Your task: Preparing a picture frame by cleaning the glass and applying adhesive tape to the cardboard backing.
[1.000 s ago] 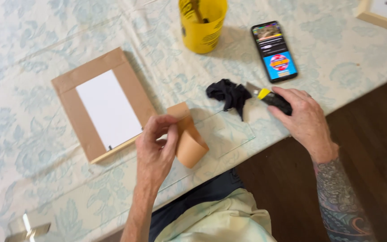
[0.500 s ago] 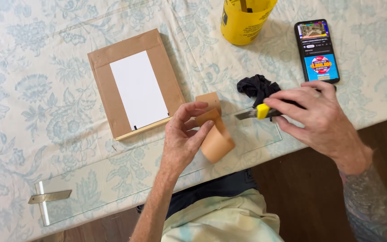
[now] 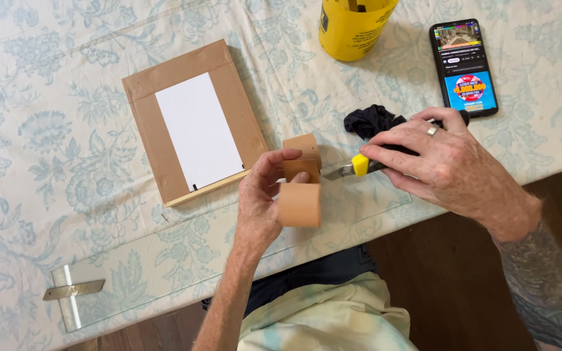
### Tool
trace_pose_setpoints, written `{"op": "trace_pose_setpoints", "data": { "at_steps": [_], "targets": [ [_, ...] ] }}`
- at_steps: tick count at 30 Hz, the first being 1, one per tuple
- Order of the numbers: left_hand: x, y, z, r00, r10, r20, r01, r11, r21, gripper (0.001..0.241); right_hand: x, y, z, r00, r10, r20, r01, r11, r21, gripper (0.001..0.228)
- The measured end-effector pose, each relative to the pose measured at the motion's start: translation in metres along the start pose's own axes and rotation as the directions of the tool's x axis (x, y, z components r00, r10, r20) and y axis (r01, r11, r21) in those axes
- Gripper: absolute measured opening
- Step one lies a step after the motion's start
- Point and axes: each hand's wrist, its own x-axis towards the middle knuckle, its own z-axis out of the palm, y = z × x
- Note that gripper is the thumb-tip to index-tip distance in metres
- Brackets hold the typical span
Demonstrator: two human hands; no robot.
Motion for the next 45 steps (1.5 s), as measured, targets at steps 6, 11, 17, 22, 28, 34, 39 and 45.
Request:
{"op": "trace_pose_setpoints", "data": {
  "at_steps": [6, 11, 17, 22, 28, 34, 39, 45],
  "targets": [
    [-0.002, 0.004, 0.001, 0.998, 0.031, -0.053, -0.025, 0.994, 0.109, 0.034, 0.004, -0.003, -0.003, 1.000, 0.008, 0.030, -0.007, 0.999, -0.044, 0.037],
    [-0.004, -0.001, 0.005, 0.995, 0.083, 0.053, -0.085, 0.996, 0.033, 0.046, 0.014, 0.000, -0.001, 0.998, -0.057, -0.012, 0.056, 0.997, -0.054, 0.036],
    [-0.004, 0.009, 0.012, 0.998, 0.036, -0.050, -0.030, 0.992, 0.119, 0.031, 0.021, -0.003, -0.007, 0.998, -0.031, -0.046, 0.029, 0.999, -0.040, 0.036],
    [-0.004, 0.014, 0.009, 0.998, 0.060, -0.024, -0.056, 0.985, 0.164, 0.028, 0.022, -0.004, -0.007, 0.997, -0.049, -0.056, 0.045, 0.996, -0.073, 0.035],
    [-0.003, 0.016, 0.010, 0.996, 0.085, -0.039, -0.074, 0.974, 0.216, 0.029, 0.023, -0.006, -0.005, 0.997, -0.051, -0.066, 0.046, 0.995, -0.084, 0.034],
    [-0.003, 0.018, 0.006, 0.994, 0.107, -0.022, -0.097, 0.961, 0.259, 0.030, 0.015, -0.003, -0.005, 0.999, -0.017, -0.030, 0.012, 0.990, -0.139, 0.038],
    [-0.003, 0.021, 0.006, 0.995, 0.094, 0.023, -0.097, 0.965, 0.245, 0.033, 0.017, -0.005, -0.003, 0.998, -0.037, -0.044, 0.031, 0.992, -0.122, 0.035],
    [-0.002, 0.024, 0.002, 0.998, 0.049, 0.051, -0.060, 0.964, 0.260, 0.036, 0.017, -0.006, -0.002, 0.999, -0.014, -0.037, 0.009, 0.992, -0.130, 0.036]
  ]
}}
